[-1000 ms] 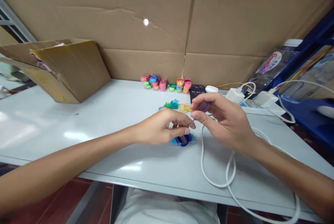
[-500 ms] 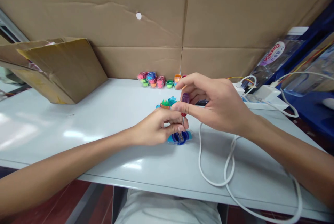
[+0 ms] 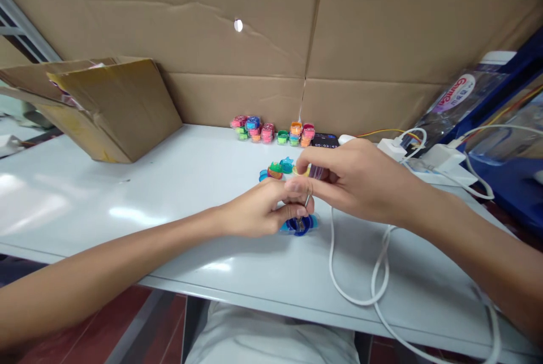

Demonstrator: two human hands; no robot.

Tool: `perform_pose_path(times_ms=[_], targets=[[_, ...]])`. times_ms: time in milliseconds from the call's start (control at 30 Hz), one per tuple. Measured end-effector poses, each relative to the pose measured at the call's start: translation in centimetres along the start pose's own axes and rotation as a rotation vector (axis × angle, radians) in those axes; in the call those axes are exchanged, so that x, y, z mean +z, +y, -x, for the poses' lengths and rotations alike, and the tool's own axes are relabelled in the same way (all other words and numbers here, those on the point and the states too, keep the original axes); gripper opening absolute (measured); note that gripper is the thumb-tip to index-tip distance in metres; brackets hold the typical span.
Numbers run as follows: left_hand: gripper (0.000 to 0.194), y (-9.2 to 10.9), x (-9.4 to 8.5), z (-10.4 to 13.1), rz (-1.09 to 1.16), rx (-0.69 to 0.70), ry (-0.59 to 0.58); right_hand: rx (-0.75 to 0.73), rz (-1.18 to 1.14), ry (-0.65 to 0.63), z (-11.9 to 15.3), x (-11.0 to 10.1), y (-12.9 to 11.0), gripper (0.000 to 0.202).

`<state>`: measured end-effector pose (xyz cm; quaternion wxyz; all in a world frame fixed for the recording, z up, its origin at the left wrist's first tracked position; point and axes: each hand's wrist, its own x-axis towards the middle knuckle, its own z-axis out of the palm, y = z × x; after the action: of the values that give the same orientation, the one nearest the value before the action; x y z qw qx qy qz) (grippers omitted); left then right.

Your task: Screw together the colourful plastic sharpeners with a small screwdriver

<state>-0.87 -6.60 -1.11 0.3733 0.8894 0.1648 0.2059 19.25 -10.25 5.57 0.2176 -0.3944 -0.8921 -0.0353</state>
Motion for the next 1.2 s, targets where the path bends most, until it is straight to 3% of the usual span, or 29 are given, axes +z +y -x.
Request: perform_pose_path(times_ms=[100, 233, 400, 633, 800, 933, 1067, 1200], targets=[[0.017, 0.2, 0.1, 0.3, -0.030, -0.033, -0.013, 0.026, 0.005, -0.101, -0.4, -0.4, -0.6, 0.032], [0.043, 0.7, 0.1, 0.7, -0.144, -0.078, -0.036, 0.022, 0.007, -0.135, -0.6, -0.6, -1.0, 0.029], [0.027, 0.9, 0.1, 0.7, -0.180, -0.070, -0.078, -0.001, -0.044, -0.242, -0.5, -1.5, -0.9, 0.021], [0.028, 0.8, -0.3, 0.9, -0.167, -0.036, -0.132, -0.066, -0.174, -0.379, -0.1, -3.3, -0.8, 0.017], [0.028, 1.3, -0.5, 0.9, -0.128, -0.011, -0.079, -0.056, -0.215, -0.422, 0.3, -4.0, -1.1, 0.019], [0.012, 1.5, -0.2, 0.6, 0.065, -0.001, 0.034, -0.038, -0.199, -0.424, 0.1, -3.8, -1.2, 0.017], [0.017, 1.7, 0.3, 0.3, 0.151, -0.028, 0.117, -0.028, -0.173, -0.395, -0.1, -3.8, -1.0, 0.012], [0.017, 2.0, 0.8, 0.3, 0.184, -0.087, 0.128, -0.033, -0.139, -0.394, -0.1, -3.7, -0.9, 0.012]])
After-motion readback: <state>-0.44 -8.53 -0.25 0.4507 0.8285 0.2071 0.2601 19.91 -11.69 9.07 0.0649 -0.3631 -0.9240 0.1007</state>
